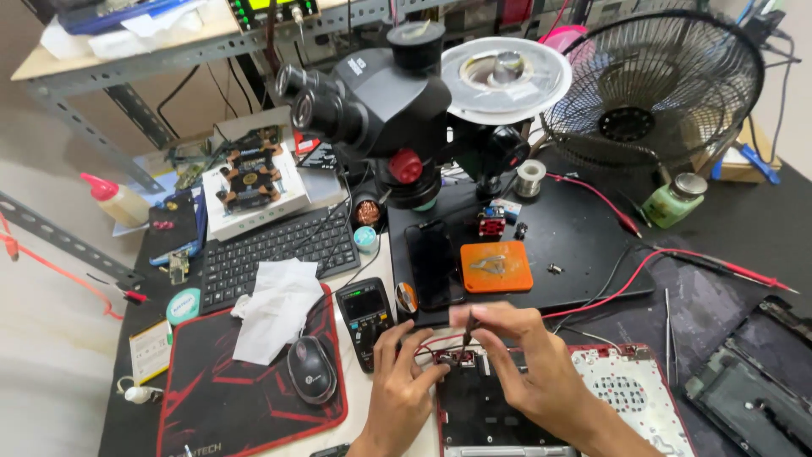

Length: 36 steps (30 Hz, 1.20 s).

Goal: The person uses a screwdriver to remove screws from a red laptop chassis and then detaches the motherboard. They manipulate the internal components and wires while working at a cluttered electronics repair bench.

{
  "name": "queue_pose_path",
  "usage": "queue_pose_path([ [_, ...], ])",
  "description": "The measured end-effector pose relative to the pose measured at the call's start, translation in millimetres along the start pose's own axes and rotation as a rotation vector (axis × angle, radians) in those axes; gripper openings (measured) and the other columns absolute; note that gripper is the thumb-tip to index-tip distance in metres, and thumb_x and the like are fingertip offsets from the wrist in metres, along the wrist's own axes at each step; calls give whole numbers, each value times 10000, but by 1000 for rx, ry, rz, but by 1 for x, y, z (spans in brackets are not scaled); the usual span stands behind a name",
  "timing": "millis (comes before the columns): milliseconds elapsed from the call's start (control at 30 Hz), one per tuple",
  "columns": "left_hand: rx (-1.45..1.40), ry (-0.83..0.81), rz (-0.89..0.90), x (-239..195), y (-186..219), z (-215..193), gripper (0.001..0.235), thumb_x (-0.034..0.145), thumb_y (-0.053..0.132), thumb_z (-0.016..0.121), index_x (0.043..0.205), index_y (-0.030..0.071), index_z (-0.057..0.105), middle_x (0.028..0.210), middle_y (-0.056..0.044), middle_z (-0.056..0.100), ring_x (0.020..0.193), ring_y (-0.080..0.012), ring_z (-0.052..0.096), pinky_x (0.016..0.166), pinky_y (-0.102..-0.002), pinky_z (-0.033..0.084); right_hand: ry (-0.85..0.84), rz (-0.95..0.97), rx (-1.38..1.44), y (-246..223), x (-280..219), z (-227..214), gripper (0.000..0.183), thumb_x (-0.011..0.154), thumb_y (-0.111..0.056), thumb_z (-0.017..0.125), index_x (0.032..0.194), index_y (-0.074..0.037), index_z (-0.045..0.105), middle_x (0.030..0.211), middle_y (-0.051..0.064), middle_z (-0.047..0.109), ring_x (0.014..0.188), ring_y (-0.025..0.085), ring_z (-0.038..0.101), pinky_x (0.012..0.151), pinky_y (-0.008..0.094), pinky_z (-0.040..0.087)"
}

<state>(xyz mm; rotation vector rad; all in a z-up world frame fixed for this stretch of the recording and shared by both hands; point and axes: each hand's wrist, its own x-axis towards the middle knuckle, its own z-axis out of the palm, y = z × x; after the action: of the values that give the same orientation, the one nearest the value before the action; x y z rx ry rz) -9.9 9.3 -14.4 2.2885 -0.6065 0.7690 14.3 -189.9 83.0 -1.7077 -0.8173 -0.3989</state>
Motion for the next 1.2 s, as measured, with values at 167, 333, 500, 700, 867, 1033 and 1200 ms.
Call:
queue_pose_path([
  [167, 37, 14, 74, 1, -2, 6, 334, 629, -63, 702, 908, 95, 793, 1277, -151, 629, 1297, -425, 492, 1050, -545, 411, 102, -5, -155, 17, -9, -2, 502, 827, -31, 836, 1231, -80, 541, 1070, 140, 663, 977, 255, 696, 843, 312, 581],
  [333, 59, -24, 95, -3, -4, 8, 346, 652, -64, 683, 935, 102, 796, 1290, -156, 622, 1312, -423, 493, 1077, -562, 402, 89, 159, 147, 36, -22, -1, 370, 925, 49, 699, 1241, -56, 538, 1113, 149, 744, 1036, 274, 771, 916, 337, 629],
  [500, 38, -5, 95, -1, -4, 9, 303, 676, -38, 700, 921, 113, 796, 1294, -150, 625, 1299, -419, 497, 1073, -569, 399, 73, -62, -13, -15, 20, -6, 355, 893, 91, 674, 1194, -38, 534, 1179, 195, 664, 1037, 261, 713, 830, 326, 599],
  [700, 20, 2, 90, 1, -5, 10, 301, 655, -8, 709, 921, 100, 799, 1276, -141, 639, 1278, -432, 507, 1052, -577, 405, 119, -149, -134, -2, 12, -5, 417, 819, -14, 816, 1127, -58, 538, 1012, 137, 636, 901, 210, 677, 784, 293, 565],
  [867, 37, -9, 71, -2, -6, 12, 337, 657, -55, 681, 915, 120, 810, 1264, -139, 643, 1278, -425, 515, 1041, -559, 423, 91, 98, -11, 55, -30, 0, 364, 879, 0, 791, 1173, -57, 585, 1048, 96, 734, 939, 211, 695, 834, 311, 596],
  [1033, 35, 10, 75, -4, -9, 15, 373, 651, -66, 675, 926, 138, 825, 1251, -129, 656, 1272, -421, 518, 1039, -564, 422, 33, -60, 9, 9, 2, -3, 347, 884, 57, 738, 1171, -35, 565, 1171, 182, 700, 1040, 257, 743, 896, 343, 602],
  [1200, 3, -1, 66, -3, -10, 14, 330, 639, -40, 706, 907, 115, 820, 1240, -156, 653, 1266, -440, 510, 1024, -592, 415, 57, 152, -52, 64, -38, -1, 371, 862, -60, 854, 1153, -80, 625, 1031, 84, 709, 965, 207, 645, 839, 300, 608],
])
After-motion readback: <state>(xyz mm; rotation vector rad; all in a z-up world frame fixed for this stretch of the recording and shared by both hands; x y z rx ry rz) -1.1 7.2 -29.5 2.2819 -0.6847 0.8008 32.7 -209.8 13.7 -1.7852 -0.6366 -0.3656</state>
